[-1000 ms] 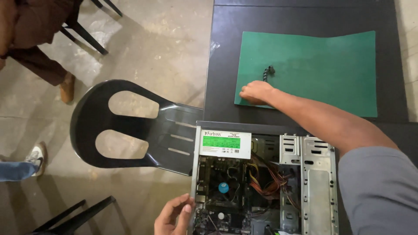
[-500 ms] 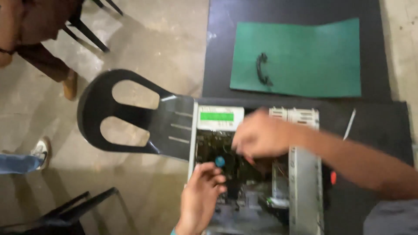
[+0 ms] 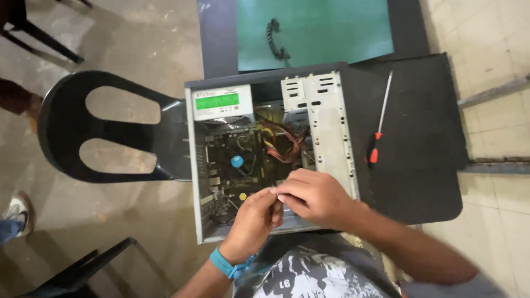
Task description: The person installs a power supply unit into a computer case and secures it with screws using a screwdriver. They then connect power cables to the motherboard and organize the internal wiring.
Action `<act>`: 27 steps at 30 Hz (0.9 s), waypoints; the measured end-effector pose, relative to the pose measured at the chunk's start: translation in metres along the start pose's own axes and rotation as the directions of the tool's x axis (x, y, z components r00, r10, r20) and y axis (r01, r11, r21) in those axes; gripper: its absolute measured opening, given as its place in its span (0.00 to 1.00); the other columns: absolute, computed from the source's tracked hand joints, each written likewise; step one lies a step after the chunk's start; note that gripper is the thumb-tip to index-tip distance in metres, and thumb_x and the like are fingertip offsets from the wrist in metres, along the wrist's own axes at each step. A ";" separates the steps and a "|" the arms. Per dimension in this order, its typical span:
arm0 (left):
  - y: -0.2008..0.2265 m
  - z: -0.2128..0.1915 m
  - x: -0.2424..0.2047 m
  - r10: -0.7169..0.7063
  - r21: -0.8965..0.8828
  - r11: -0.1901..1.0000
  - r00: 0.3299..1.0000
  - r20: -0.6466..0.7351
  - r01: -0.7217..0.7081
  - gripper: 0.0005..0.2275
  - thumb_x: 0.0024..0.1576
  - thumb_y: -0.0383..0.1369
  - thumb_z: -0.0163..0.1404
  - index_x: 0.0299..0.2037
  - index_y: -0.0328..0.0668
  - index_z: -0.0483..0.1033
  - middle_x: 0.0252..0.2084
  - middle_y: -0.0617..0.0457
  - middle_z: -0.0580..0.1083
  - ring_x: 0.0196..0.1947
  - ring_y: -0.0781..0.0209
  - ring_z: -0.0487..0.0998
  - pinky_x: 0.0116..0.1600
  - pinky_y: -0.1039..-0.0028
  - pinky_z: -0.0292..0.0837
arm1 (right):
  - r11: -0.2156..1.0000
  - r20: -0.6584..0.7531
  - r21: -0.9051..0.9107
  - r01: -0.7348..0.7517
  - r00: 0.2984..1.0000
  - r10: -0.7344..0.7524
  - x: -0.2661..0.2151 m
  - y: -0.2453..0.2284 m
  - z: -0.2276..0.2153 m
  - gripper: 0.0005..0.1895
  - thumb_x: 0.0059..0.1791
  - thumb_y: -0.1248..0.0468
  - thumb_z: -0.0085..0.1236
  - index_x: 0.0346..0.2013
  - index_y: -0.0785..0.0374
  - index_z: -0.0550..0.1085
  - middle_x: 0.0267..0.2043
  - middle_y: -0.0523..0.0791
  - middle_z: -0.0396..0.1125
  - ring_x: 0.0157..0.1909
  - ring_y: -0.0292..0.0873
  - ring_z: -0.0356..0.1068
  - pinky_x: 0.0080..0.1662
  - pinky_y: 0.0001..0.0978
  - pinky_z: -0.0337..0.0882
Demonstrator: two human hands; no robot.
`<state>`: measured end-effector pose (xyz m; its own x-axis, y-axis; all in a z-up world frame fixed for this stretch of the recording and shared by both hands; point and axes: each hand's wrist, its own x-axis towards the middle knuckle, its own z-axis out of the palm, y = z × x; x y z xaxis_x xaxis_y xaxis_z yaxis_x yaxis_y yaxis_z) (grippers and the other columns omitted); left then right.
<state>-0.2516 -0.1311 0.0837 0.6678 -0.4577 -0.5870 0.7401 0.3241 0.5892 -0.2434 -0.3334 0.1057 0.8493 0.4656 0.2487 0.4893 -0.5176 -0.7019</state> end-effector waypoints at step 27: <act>0.005 0.008 0.006 0.452 0.487 0.762 0.889 0.073 -0.427 0.07 0.67 0.29 0.55 0.42 0.32 0.84 0.20 0.54 0.66 0.23 0.72 0.62 0.30 0.79 0.59 | 0.450 -0.370 0.119 -0.885 0.381 0.847 -0.165 0.281 -0.081 0.35 0.64 0.47 0.67 0.72 0.72 0.68 0.54 0.66 0.72 0.53 0.63 0.78 0.47 0.59 0.77</act>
<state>-0.2448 -0.1393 0.0877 0.9222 -0.3212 -0.2152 0.2400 0.0390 0.9700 -0.2304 -0.6137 -0.0784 0.8114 -0.5268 -0.2532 -0.5553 -0.5596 -0.6152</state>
